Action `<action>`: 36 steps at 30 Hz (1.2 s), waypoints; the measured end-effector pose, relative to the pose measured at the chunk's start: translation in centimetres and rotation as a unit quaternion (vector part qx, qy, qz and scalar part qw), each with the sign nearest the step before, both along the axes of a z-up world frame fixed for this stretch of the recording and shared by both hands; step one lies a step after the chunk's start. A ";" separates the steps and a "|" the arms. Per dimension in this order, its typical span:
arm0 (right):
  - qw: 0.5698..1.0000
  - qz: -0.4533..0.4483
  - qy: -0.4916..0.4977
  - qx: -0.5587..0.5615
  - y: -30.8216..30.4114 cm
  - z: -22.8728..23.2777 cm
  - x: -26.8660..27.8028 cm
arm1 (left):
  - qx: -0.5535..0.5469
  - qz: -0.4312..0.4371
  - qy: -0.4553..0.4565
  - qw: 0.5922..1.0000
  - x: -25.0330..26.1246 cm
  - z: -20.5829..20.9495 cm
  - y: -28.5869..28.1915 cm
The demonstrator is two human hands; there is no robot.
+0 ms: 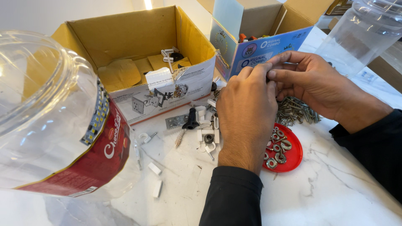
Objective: The person sorts small metal fasteners from a pile on a marble countertop into a clear plastic jar. They pick up individual screws and washers, place them into the jar, and occasionally move the jar or a red lid aside to continue sorting.
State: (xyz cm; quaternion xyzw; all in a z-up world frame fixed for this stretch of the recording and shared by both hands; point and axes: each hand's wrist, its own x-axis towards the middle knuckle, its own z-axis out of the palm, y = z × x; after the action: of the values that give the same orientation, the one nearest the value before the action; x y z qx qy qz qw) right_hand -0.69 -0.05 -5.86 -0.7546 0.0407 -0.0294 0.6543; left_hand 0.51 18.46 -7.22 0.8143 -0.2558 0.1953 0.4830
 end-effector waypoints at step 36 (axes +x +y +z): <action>0.993 0.063 -0.034 0.094 1.1 1.2 -0.7 | -0.319 -0.129 0.234 0.909 -0.1 1.5 -0.3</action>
State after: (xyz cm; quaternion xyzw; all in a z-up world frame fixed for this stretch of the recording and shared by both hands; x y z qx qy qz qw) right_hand -1.43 1.08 -4.61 -0.6890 -0.0265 -0.0099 0.7242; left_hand 0.44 18.20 -5.70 0.5992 -0.1624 0.0061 0.7839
